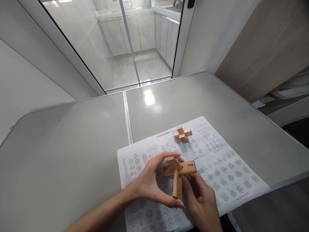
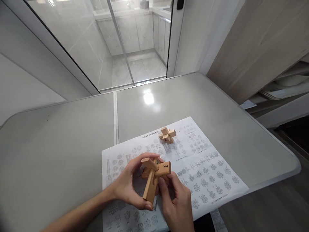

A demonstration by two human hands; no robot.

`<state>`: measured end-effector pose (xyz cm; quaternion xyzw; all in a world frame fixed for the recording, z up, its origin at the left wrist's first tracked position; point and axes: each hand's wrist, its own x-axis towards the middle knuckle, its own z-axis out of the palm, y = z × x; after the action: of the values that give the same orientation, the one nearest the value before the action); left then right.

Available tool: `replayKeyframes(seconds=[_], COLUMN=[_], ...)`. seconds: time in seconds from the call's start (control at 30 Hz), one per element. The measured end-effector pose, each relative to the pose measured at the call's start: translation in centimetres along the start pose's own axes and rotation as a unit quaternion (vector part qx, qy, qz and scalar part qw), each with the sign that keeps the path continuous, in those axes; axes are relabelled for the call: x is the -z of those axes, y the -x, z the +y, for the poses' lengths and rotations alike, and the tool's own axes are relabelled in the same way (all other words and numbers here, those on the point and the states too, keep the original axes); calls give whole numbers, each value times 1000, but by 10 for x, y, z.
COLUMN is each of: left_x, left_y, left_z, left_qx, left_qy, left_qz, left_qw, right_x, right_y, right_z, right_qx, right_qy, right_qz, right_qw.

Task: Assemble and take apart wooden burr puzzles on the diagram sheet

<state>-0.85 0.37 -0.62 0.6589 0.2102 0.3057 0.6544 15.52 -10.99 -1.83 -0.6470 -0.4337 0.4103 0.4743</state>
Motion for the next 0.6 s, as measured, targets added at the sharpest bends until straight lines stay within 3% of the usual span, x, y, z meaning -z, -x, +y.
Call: replayKeyframes(seconds=[0.33, 0.5, 0.6], left_x=[1, -3, -6], left_y=[-1, -1, 1], left_z=[1, 0, -3], left_qx=[7, -82, -123], left_qy=[-32, -122, -192], left_qz=[20, 31, 66], left_qw=[999, 989, 971], right_x=[6, 9, 15], right_y=[1, -3, -9], right_z=[5, 2, -4], right_qx=[19, 106, 125], right_qy=[-18, -9, 36], right_qz=[-58, 70, 73], right_qw=[998, 992, 989])
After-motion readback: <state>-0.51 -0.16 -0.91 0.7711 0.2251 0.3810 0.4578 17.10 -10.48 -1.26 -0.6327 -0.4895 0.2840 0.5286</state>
